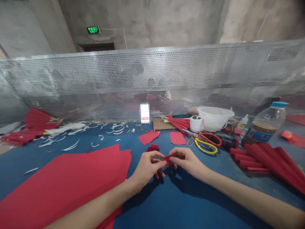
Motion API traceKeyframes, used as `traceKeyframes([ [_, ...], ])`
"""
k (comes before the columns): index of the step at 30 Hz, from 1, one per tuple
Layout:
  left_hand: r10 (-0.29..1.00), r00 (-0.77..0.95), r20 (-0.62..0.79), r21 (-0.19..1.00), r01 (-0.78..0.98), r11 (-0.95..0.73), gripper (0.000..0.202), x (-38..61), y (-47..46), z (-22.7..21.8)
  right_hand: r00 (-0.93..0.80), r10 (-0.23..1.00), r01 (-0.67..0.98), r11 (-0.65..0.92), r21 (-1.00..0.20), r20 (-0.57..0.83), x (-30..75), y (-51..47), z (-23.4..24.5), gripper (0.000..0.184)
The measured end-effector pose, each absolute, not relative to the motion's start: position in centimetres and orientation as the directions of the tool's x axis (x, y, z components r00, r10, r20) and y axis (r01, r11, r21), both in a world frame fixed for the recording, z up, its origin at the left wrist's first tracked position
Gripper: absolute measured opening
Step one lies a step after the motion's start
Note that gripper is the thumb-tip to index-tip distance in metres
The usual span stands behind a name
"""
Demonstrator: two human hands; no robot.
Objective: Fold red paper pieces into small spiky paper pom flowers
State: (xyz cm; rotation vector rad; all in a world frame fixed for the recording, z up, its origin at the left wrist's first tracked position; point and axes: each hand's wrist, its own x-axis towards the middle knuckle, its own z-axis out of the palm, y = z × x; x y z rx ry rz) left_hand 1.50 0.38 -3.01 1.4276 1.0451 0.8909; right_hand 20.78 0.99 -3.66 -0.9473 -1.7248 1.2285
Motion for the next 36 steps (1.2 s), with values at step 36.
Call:
traceKeyframes([
  [36,0.898,0.439,0.02,0.977,0.182,-0.11,0.02,1.2,0.1,-2.9,-0.485,0.873,0.128,0.123,-0.984,0.047,21.3,0.8,-3.0,0.027],
])
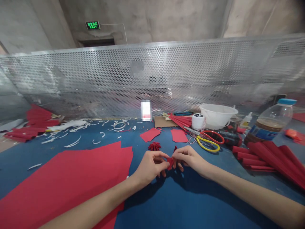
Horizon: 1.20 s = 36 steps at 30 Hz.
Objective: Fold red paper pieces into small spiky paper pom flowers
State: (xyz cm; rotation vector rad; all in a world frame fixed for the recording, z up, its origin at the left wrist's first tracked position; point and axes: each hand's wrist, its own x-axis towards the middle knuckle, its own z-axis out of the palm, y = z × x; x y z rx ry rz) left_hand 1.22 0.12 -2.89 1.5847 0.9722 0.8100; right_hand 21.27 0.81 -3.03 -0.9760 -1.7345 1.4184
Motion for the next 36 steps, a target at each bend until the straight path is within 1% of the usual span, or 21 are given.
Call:
traceKeyframes([
  [3,0.894,0.447,0.014,0.975,0.191,-0.111,0.021,1.2,0.1,-2.9,-0.512,0.857,0.139,0.148,-0.979,0.056,21.2,0.9,-2.9,0.019],
  [5,0.896,0.444,0.008,0.975,0.194,-0.105,0.022,1.1,0.0,-2.8,-0.509,0.858,0.158,0.176,-0.972,0.073,21.2,1.0,-2.9,0.017],
  [9,0.894,0.447,0.002,0.979,0.18,-0.092,0.02,1.2,-0.1,-2.6,-0.484,0.871,0.217,0.219,-0.951,0.09,21.3,1.1,-3.3,0.02],
  [13,0.897,0.443,0.009,0.984,0.155,-0.086,0.02,1.2,0.0,-2.7,-0.46,0.883,0.247,0.23,-0.941,0.095,21.3,0.9,-3.7,0.024],
  [18,0.898,0.439,0.022,0.987,0.132,-0.089,0.021,1.2,0.1,-3.0,-0.403,0.905,0.305,0.274,-0.912,0.137,21.1,0.4,-3.7,0.028],
  [24,0.905,0.426,0.013,0.987,0.138,-0.079,0.023,1.2,0.2,-3.0,-0.472,0.874,0.245,0.252,-0.936,0.112,21.1,0.4,-3.1,0.033],
  [29,0.893,0.449,0.026,0.981,0.159,-0.108,0.022,1.1,0.1,-3.0,-0.455,0.887,0.281,0.222,-0.934,0.074,21.1,0.6,-3.2,0.021],
  [33,0.894,0.448,0.03,0.981,0.157,-0.111,0.027,1.2,-0.1,-2.9,-0.434,0.899,0.25,0.177,-0.952,0.054,21.2,0.6,-3.6,0.01],
  [36,0.909,0.416,0.023,0.984,0.15,-0.094,0.03,1.4,0.1,-3.0,-0.417,0.906,0.249,0.184,-0.951,0.067,21.1,0.6,-3.9,0.008],
])
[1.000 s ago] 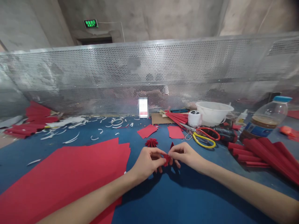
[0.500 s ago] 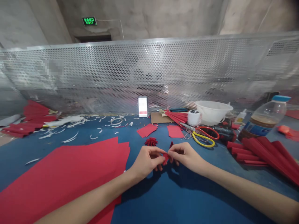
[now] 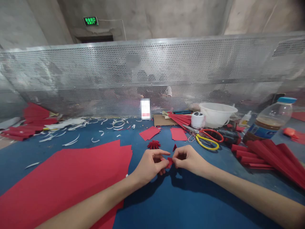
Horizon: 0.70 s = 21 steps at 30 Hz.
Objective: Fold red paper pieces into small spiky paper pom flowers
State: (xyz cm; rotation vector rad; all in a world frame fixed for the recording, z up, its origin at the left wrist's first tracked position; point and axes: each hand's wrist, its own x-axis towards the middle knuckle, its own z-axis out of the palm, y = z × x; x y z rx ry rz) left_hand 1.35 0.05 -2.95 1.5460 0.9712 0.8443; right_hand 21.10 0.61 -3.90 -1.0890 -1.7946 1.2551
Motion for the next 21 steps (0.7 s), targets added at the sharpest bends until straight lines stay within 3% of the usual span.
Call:
traceKeyframes([
  [5,0.925,0.381,-0.013,0.985,0.162,-0.053,0.014,1.49,0.41,-3.26,-0.416,0.904,0.339,0.26,-0.904,0.104,20.82,0.55,-4.03,0.014],
  [10,0.916,0.401,-0.008,0.99,0.132,-0.049,0.014,1.42,0.37,-3.24,-0.384,0.911,0.436,0.324,-0.84,0.152,20.59,0.36,-3.92,0.013],
  [17,0.908,0.417,-0.051,0.995,0.101,0.009,0.02,1.19,0.54,-3.04,-0.404,0.853,0.531,0.512,-0.675,0.33,20.47,-0.28,-4.1,0.012],
  [21,0.915,0.401,-0.028,0.999,0.051,0.008,0.019,1.06,0.63,-3.01,-0.383,0.869,0.471,0.476,-0.743,0.314,20.54,-0.16,-3.65,0.022],
])
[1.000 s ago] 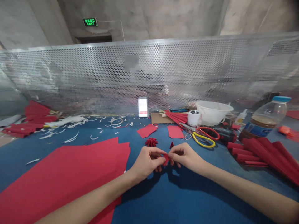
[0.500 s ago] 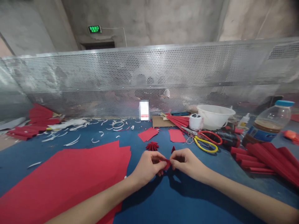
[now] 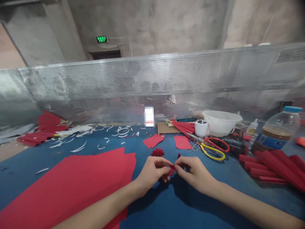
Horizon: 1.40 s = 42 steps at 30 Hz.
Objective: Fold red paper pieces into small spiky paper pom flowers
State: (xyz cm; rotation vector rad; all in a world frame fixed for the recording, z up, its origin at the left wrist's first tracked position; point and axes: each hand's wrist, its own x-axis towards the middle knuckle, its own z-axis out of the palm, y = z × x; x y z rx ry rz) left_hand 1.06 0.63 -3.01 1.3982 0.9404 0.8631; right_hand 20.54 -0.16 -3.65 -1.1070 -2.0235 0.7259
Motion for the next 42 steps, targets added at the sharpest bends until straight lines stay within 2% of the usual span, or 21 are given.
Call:
traceKeyframes([
  [3,0.923,0.386,-0.008,0.999,0.034,-0.005,0.021,1.1,0.5,-3.0,-0.449,0.882,0.307,0.306,-0.901,0.146,20.7,0.3,-3.3,0.044],
  [6,0.93,0.367,0.0,0.999,0.042,-0.016,0.02,1.1,0.5,-3.1,-0.514,0.855,0.23,0.218,-0.949,0.072,20.9,0.8,-3.1,0.043],
  [11,0.924,0.382,0.016,0.998,0.047,-0.037,0.019,1.0,0.6,-3.4,-0.531,0.845,0.234,0.217,-0.948,0.062,21.1,1.0,-3.0,0.033],
  [16,0.92,0.391,-0.018,1.0,0.026,0.008,0.019,1.0,0.6,-3.1,-0.54,0.84,0.198,0.195,-0.961,0.059,21.1,0.8,-2.8,0.034],
  [19,0.914,0.405,-0.021,0.999,0.043,0.004,0.02,1.1,0.7,-2.9,-0.527,0.846,0.184,0.203,-0.962,0.078,21.1,0.7,-2.9,0.029],
  [30,0.899,0.438,-0.007,0.99,0.13,-0.056,0.025,1.2,0.3,-2.8,-0.459,0.886,0.345,0.249,-0.905,0.068,21.0,0.8,-3.8,0.017],
  [36,0.897,0.442,-0.016,0.996,0.087,-0.025,0.017,1.1,0.5,-3.0,-0.462,0.884,0.338,0.253,-0.906,0.074,20.9,0.8,-3.7,0.017],
  [42,0.902,0.431,-0.024,1.0,0.012,0.02,0.016,0.9,1.0,-3.6,-0.516,0.854,0.224,0.205,-0.953,0.063,21.0,0.8,-3.3,0.018],
])
